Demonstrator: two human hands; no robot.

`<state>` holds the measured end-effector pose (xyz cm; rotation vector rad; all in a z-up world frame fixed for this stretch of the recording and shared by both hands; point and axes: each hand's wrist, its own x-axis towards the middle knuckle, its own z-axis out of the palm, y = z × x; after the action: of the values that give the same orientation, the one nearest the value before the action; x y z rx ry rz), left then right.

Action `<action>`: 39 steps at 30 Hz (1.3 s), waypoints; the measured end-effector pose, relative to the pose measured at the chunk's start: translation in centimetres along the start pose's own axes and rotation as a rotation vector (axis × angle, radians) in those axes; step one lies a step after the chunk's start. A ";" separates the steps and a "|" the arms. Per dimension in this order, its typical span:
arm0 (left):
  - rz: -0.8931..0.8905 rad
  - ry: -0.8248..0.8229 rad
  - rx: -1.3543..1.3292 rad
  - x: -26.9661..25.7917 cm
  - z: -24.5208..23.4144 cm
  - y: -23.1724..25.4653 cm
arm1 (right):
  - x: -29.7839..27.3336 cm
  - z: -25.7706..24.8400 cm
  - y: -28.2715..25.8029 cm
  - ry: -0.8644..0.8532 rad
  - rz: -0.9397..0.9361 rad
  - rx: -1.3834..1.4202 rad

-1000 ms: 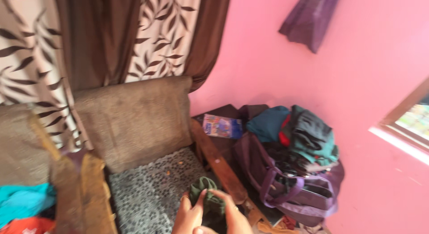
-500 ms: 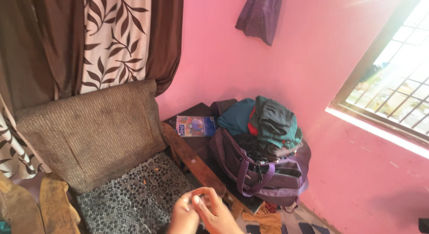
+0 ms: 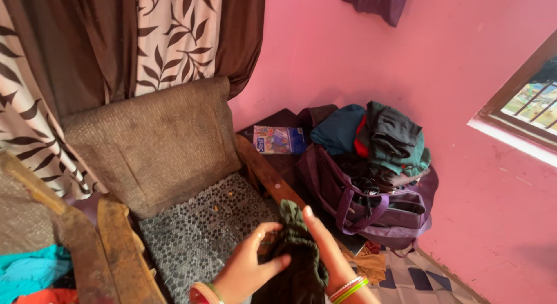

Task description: The person folds clothes one at a time, smoothing and folding each garment by hand and placing the folded pieces onto a purple bag on a chair. The person continues folding additional garments from a pile on a nearby chair.

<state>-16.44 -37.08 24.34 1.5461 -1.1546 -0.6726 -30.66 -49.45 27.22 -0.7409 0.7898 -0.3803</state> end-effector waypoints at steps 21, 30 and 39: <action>0.247 -0.061 0.486 1.1 -8.2 9.8 | 0.1 -2.0 3.4 -0.139 -1.270 -1.602; 0.252 -0.323 0.531 -2.5 -10.1 8.5 | -2.4 -0.5 -4.7 -0.125 -1.042 -1.454; 0.192 -0.440 0.604 -4.0 -7.5 6.5 | -4.9 1.6 -4.5 0.177 -1.087 -1.176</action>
<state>-13.62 -30.34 32.15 1.7912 -1.9445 -0.5750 -32.84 -49.08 33.70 -2.2854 0.6682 -0.9772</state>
